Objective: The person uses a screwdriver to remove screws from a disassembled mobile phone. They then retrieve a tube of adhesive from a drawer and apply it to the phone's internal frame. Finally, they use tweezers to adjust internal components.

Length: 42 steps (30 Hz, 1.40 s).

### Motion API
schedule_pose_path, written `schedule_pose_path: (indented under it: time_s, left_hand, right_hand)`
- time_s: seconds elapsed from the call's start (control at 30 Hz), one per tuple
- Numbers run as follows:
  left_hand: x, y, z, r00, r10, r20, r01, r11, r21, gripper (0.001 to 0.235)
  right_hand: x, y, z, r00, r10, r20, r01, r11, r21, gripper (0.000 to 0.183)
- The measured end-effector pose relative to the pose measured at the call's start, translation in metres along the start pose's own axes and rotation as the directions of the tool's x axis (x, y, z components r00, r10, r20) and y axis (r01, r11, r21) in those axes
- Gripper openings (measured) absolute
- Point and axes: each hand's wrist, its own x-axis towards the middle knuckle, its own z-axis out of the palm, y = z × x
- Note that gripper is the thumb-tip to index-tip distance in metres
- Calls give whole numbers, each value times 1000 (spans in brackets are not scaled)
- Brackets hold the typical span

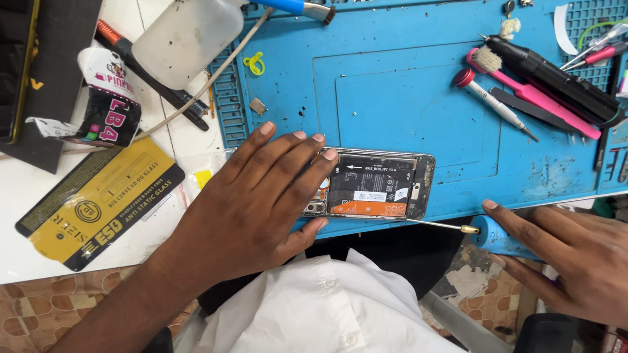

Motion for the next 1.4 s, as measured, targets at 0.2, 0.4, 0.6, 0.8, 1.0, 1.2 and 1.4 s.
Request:
schedule_pose_path:
  time_s: [0.2,0.4,0.6,0.8,1.0,1.2,1.4]
  left_hand:
    - [0,0,5,999,12,-52,-14,999,-39,78]
    - [-2,0,8,998,11,-60,-13,999,-42,77]
    - [-2,-1,8,998,14,-67,-17,999,-43,77]
    - [-3,-3,8,998,20,-64,-23,999,-46,82]
    - [-3,-4,8,998,19,-62,-23,998,-57,85]
    - [-3,-3,9,998,19,-66,-23,998,-58,86]
    - [-3,-4,9,997,25,-69,-29,997,-65,86]
  right_hand:
    - [4,-1,-10,999,-13,37,12,1000,22,84]
    - [8,-2,-14,999,-40,13,39,998,55,83]
    - [10,-4,-15,993,-74,-90,83,992,98,83]
    - [11,-5,-16,1000,-13,-12,14,999,46,83]
    - [12,-5,-11,998,-41,-45,43,999,33,83]
    - [14,-3,-8,990,-86,-108,91,995,38,83]
    - [14,-5,-10,988,-81,-131,87,995,39,83]
